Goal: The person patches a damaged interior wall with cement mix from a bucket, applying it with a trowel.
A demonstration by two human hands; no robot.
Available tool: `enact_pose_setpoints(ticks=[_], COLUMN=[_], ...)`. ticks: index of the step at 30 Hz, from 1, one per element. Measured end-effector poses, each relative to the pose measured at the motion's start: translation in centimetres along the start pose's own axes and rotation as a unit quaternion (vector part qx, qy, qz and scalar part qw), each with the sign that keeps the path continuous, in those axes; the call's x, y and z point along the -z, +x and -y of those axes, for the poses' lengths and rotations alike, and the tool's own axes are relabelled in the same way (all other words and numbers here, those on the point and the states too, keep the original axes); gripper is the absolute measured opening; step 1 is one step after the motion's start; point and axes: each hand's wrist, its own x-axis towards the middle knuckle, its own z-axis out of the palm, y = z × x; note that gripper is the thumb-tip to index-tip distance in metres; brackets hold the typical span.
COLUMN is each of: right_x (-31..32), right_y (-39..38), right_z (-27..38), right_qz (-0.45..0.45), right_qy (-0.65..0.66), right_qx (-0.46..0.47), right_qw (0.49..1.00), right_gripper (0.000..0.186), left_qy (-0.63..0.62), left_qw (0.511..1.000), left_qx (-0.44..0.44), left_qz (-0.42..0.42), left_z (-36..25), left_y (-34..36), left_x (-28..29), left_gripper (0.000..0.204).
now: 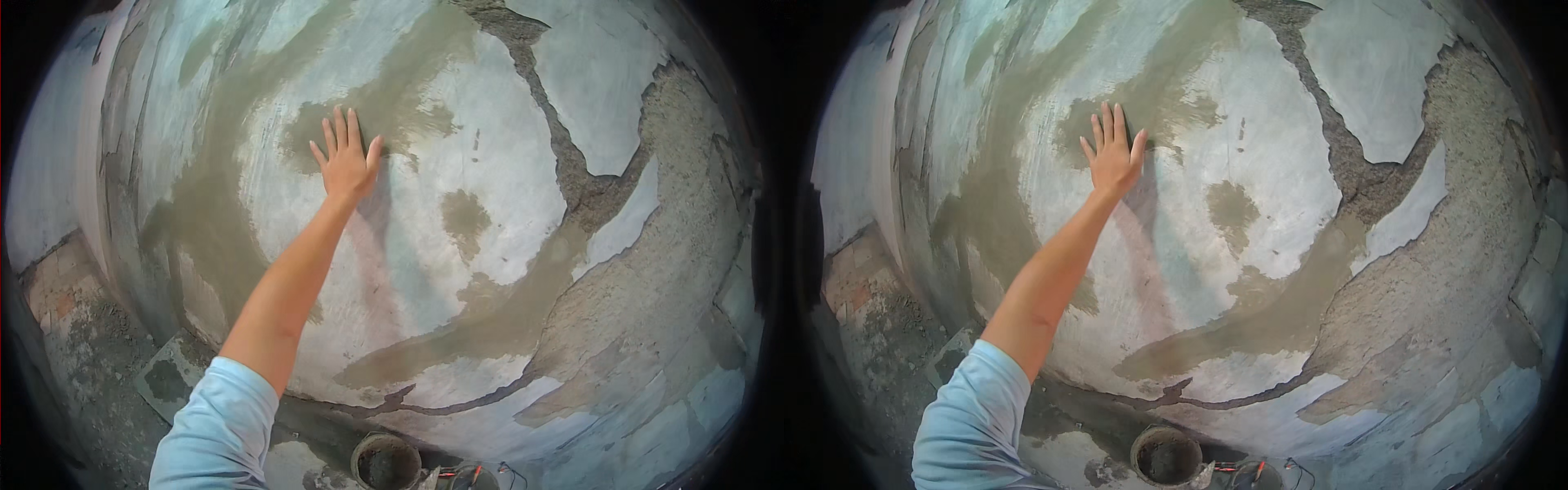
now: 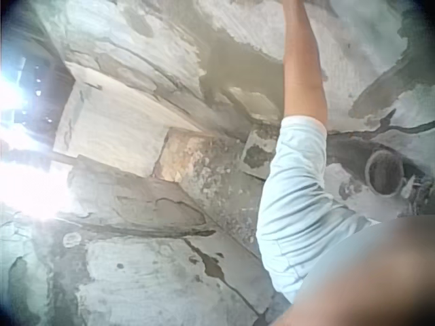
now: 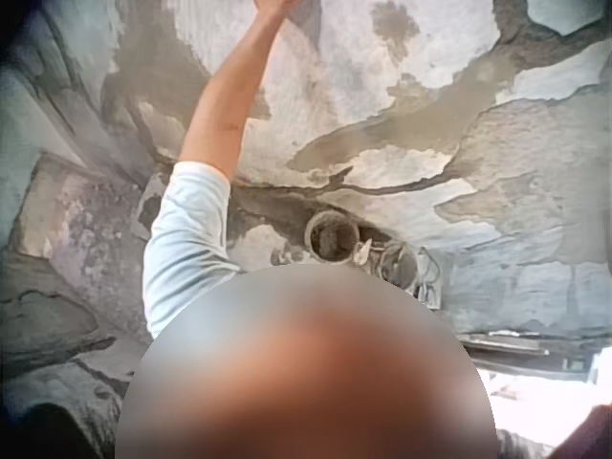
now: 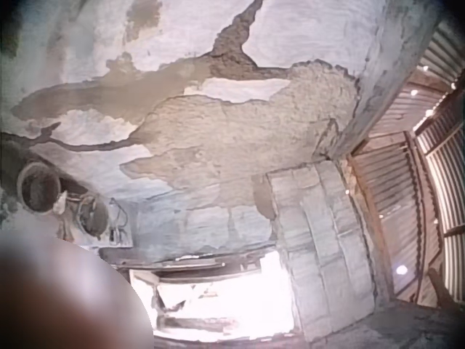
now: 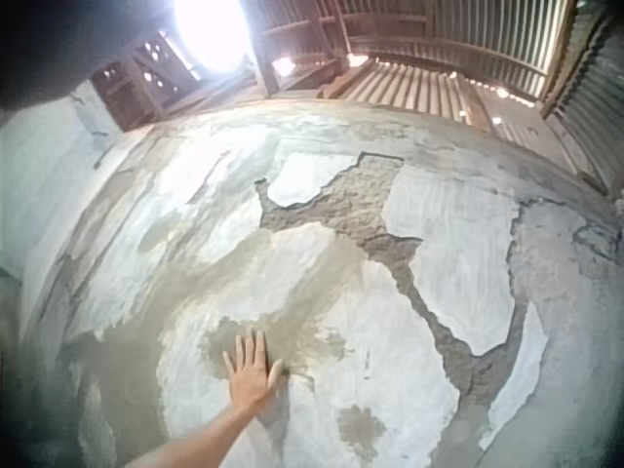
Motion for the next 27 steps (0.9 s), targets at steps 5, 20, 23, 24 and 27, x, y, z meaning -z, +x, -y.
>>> enact_pose_setpoints(ticks=[5,20,23,24,27], right_x=[1.6,0.0,0.1,0.2,0.0], right_y=[-0.8,-1.5,-1.6,-1.5,-0.7], right_z=[1.5,2.7,1.5,1.7,2.2], right_qz=[0.017,0.066,0.086,0.096,0.074], right_qy=[0.066,0.057,0.066,0.061,0.005], right_qx=[-0.174,-0.089,-0.078,-0.078,-0.012], right_qw=[0.982,0.992,0.991,0.990,0.997], right_gripper=[0.046,0.036,0.032,0.032,0.030], left_qy=[0.047,0.055,0.058,0.051,0.043], left_qw=[0.984,0.982,0.982,0.982,0.985], left_qx=[-0.161,-0.175,-0.172,-0.169,-0.146], left_qz=[0.067,0.041,0.054,0.062,0.082], left_z=[-4.0,-2.8,-0.1,1.0,4.0], left_y=[4.3,4.0,0.4,-1.0,-5.3], left_x=[0.6,0.5,1.0,1.2,2.1], left_gripper=[0.090,0.092,0.091,0.091,0.090])
